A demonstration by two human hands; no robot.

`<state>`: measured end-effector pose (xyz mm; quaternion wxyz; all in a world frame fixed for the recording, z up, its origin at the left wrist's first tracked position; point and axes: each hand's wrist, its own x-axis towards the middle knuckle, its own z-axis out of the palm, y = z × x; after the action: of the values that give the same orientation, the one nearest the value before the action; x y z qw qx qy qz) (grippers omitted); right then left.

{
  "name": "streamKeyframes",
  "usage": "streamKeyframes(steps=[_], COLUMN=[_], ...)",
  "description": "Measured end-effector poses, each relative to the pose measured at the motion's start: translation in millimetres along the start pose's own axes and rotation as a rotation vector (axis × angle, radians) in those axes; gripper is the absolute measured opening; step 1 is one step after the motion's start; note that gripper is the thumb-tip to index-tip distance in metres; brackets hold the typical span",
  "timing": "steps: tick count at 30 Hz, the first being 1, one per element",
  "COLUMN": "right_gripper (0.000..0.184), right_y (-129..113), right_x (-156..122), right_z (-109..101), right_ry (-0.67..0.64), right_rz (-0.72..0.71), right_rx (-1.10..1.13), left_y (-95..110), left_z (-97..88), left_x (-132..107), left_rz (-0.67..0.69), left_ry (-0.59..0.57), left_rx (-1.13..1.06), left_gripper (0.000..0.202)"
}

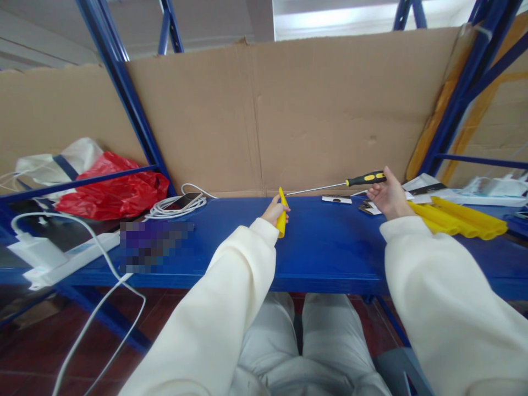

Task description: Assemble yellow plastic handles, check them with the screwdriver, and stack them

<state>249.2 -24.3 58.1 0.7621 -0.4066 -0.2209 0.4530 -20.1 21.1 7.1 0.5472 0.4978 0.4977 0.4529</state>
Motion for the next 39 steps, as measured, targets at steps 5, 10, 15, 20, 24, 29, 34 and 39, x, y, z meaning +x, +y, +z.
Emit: streamKeyframes(steps=[5, 10, 15, 20, 24, 29, 34, 39], right_gripper=[0.039, 0.036, 0.035, 0.037, 0.044, 0.048, 0.041, 0.028], right_y=[-2, 0, 6, 5, 4, 3, 1, 2], right_x=[1, 8, 17, 14, 9, 8, 5, 17], right_z=[-3, -5, -9, -6, -3, -4, -7, -16], right_ry=[-0.015, -0.055, -0.001, 0.031, 0.011, 0.001, -0.066, -0.184], right_rz=[0.028, 0.040, -0.003, 0.012, 0.010, 0.027, 0.090, 0.081], right_rx=[0.035, 0.042, 0.001, 0.003, 0.016, 0.015, 0.025, 0.049], left_y=[1, 1, 1, 1, 1, 2, 0, 0], left_z=[0.3, 0.2, 0.9, 1.2, 1.2, 0.7, -0.5, -1.0], left_x=[-1, -2, -2, -3, -3, -3, 0, 1], left_rz=[-0.006, -0.001, -0.001, 0.001, 0.004, -0.008, -0.012, -0.011], left_ry=[-0.001, 0.003, 0.004, -0.008, -0.004, 0.000, 0.036, 0.049], left_rx=[0.008, -0.014, -0.022, -0.023, -0.018, -0.017, -0.029, -0.044], left_gripper=[0.085, 0.086, 0.086, 0.086, 0.086, 0.084, 0.082, 0.078])
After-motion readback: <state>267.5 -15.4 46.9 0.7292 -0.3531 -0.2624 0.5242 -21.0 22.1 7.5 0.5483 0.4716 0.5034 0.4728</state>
